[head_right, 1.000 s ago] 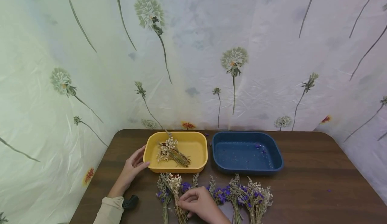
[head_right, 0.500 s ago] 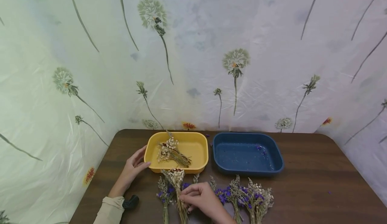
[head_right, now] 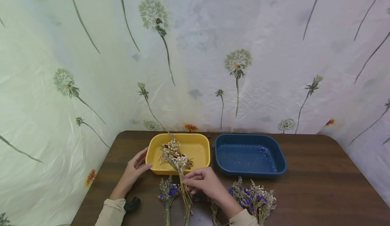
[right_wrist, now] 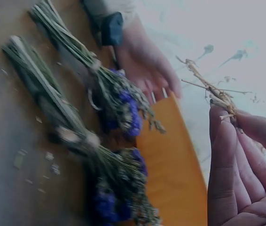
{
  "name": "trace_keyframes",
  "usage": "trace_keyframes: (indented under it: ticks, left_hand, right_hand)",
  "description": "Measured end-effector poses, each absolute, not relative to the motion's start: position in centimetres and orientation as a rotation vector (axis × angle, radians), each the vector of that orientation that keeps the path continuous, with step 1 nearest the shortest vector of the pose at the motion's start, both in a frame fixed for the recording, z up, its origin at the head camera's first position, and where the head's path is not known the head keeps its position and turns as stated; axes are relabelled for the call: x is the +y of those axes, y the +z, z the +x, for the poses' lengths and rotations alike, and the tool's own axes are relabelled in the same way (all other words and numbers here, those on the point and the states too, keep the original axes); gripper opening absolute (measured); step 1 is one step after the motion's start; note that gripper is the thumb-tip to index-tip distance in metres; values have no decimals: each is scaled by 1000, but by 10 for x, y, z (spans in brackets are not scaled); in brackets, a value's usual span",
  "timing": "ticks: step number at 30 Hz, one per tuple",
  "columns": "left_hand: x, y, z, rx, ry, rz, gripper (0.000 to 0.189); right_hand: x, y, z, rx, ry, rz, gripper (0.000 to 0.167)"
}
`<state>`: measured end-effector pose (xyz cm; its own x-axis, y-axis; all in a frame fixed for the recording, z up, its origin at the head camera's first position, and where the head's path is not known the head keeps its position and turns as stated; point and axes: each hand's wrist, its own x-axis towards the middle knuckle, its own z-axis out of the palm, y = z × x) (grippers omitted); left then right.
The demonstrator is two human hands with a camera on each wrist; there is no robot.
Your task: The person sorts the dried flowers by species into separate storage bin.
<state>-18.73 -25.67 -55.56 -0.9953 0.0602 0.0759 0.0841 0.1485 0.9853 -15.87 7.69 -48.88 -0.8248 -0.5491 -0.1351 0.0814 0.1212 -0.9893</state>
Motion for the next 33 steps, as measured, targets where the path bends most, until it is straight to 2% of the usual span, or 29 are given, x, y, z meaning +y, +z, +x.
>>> trace_keyframes:
  ticks: [18, 33]
  left_hand:
    - [-261, -552, -190, -2328, -2097, -188, 71]
    - [-260, -557, -187, -2350, -2066, -209, 70]
  right_hand:
    - [57, -464, -223, 2021, -1639, -387, 32]
    - [42, -468, -276, 1971, -1507, -434, 31]
